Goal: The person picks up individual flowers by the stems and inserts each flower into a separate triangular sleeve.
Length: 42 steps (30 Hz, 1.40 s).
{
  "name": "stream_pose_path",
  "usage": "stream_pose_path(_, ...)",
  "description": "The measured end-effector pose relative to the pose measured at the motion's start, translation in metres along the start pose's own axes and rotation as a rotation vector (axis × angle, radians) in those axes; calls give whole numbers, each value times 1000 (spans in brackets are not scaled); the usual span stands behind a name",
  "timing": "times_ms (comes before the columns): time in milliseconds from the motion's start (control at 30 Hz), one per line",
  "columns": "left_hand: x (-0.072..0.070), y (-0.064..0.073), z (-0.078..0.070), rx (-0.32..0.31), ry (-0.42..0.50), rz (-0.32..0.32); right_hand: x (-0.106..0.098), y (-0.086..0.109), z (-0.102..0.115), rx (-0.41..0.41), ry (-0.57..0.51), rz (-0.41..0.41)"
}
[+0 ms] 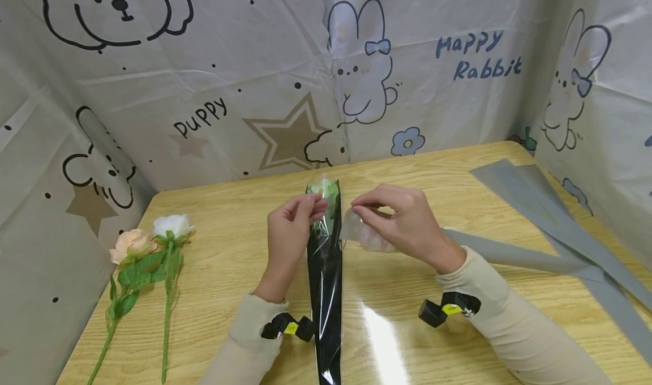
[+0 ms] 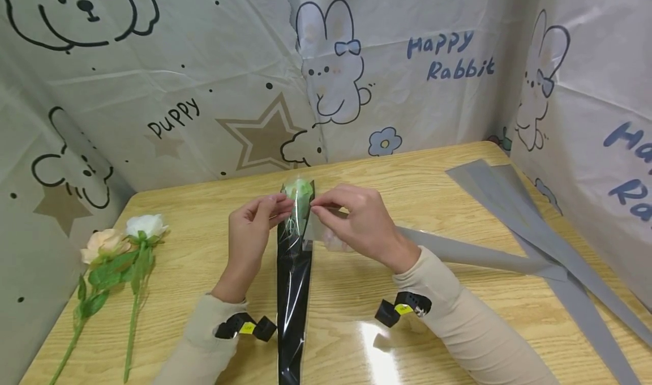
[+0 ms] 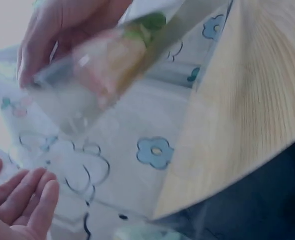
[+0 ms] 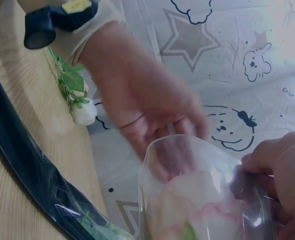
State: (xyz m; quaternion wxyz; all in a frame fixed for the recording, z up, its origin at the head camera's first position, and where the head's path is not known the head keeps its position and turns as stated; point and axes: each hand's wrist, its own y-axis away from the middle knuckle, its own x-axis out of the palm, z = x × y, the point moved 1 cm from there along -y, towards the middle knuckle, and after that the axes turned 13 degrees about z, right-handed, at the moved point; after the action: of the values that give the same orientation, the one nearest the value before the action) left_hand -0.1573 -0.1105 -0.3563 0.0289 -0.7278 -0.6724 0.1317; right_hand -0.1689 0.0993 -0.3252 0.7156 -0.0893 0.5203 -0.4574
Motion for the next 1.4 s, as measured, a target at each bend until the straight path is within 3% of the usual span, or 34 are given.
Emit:
stream_pose_path(100,-2,-5,10,-94,52,15,1,0,2,-12,-12,-10)
stream_pose_path(267,1,-8,23,-167,-34,170,2,-3,8,-37,-35,-16)
stream_pose_path(400,7,-7,28,-137,-226,372,-1,-6,13,-67,-16,-37)
stream_pose_path(500,11,-4,29,-55,-347,518,-5,-8,16,-86,-8,-64)
stream_pose_path(600,15,-1,28,12,-330,613,-10,-12,19,-100,-21,-88)
stream_pose_path(733,23,1,24,45,-142,690,-15,-19,25,-105,-33,-113)
stream_pose_path(967,36,6,17,-35,-21,665,-19,-39,42,-84,-2,-173)
stream_pose_path(1100,42,8,15,-9,64,640,-18,-49,53,-100,-60,-192)
stream_pose_path(1200,45,9,14,40,67,607,-16,-54,59,-136,-62,-204)
stream_pose_path(1300,47,9,13,90,86,542,-14,-60,63,-149,-10,-207)
stream_pose_path(1400,46,12,12,78,132,454,-15,-66,62,-122,24,-192)
